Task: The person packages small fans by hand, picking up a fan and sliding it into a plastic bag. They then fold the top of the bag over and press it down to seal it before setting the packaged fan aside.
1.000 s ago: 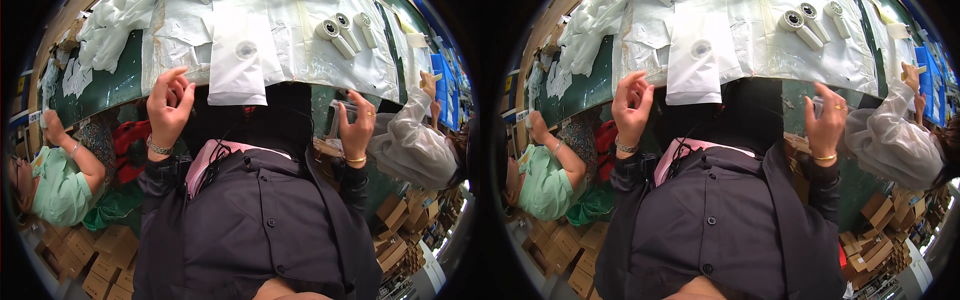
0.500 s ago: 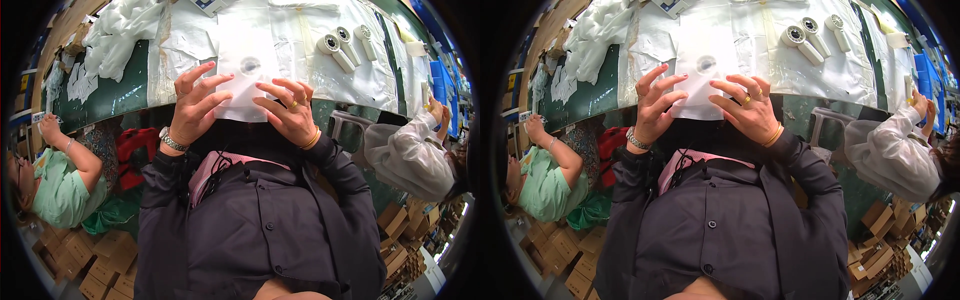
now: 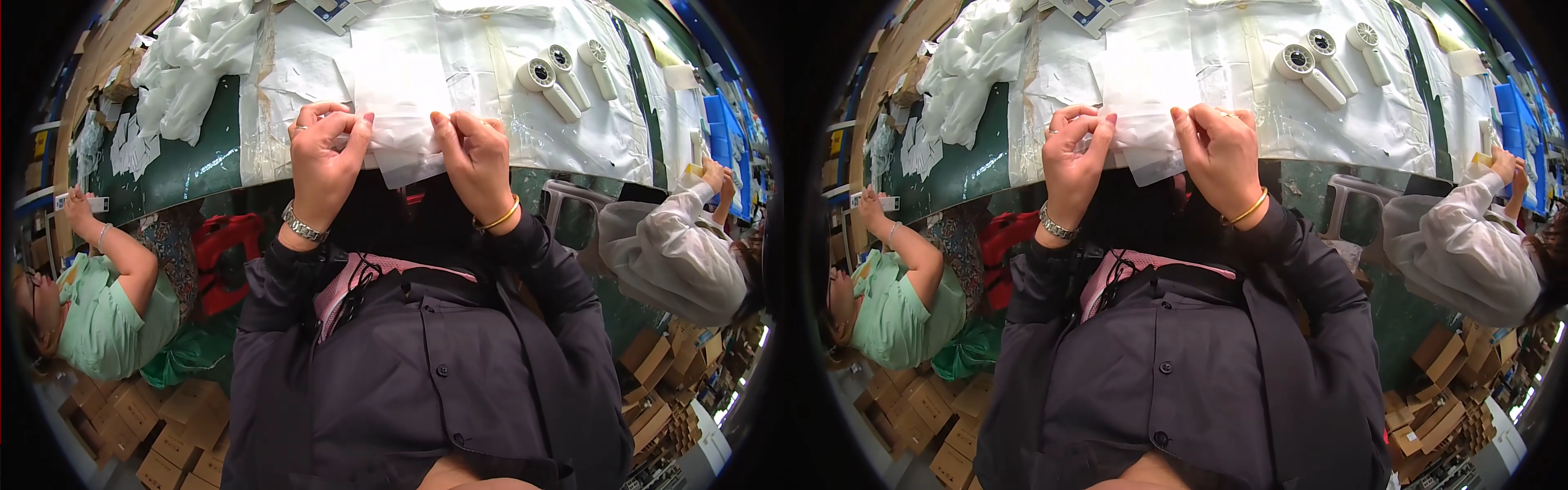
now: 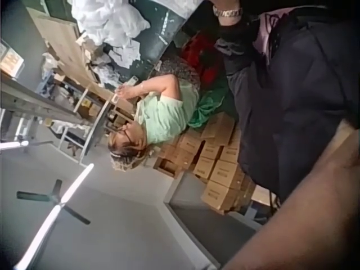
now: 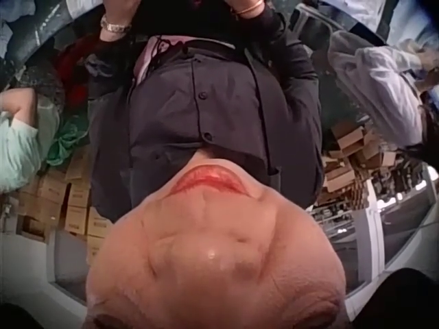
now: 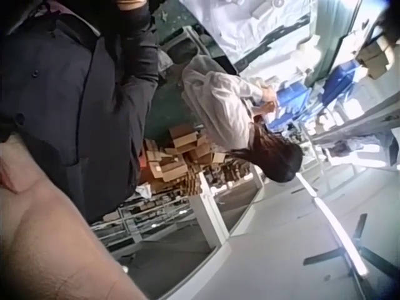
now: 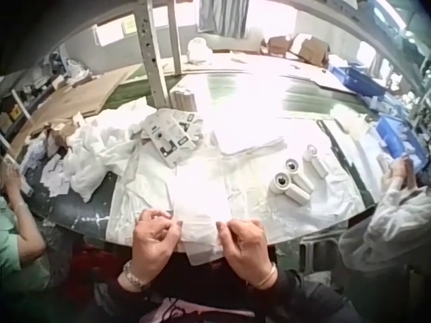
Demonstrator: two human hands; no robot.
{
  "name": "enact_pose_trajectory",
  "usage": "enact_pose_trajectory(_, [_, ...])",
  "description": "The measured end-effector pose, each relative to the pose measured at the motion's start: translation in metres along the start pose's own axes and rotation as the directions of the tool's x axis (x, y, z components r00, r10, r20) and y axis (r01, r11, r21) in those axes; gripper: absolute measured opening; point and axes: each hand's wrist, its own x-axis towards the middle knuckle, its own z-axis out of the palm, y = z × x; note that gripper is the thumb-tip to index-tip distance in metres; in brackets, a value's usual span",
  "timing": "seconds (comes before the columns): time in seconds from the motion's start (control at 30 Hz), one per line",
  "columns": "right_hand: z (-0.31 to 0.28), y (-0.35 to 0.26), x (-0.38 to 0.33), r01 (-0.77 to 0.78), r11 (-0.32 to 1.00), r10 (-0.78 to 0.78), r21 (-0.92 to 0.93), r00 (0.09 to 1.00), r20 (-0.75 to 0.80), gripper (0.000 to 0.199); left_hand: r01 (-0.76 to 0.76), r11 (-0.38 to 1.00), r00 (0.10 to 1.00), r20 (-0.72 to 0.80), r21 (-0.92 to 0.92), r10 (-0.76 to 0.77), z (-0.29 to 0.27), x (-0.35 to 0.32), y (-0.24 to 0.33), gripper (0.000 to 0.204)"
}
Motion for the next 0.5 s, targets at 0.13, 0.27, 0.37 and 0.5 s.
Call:
enact_pose_trajectory(0.13, [0.005,0.003,0.008,-0.003,0.998,0.000,-0.056,0.999,-0.042,0.032,0.013,0.994,0.999,-0.040,0.104,-0.009,0.010,0.004,-0.010,0.019])
enact_pose_trajectory(0.27, [0.005,0.006,0.013,0.061,0.988,-0.070,-0.139,0.996,-0.056,0.032,-0.004,0.978,1.000,-0.025,0.207,0.010,0.015,0.007,-0.012,0.019])
enact_pose_trajectory(0.37, [0.006,0.007,0.014,0.014,0.995,-0.017,-0.099,0.999,-0.034,0.032,0.003,0.967,1.000,-0.012,0.254,0.000,0.016,0.009,-0.012,0.020])
enact_pose_trajectory(0.5, [0.008,0.009,0.014,0.043,0.989,-0.053,-0.141,0.996,-0.065,0.032,-0.024,0.954,0.999,-0.016,0.298,0.030,0.019,0.009,-0.015,0.019])
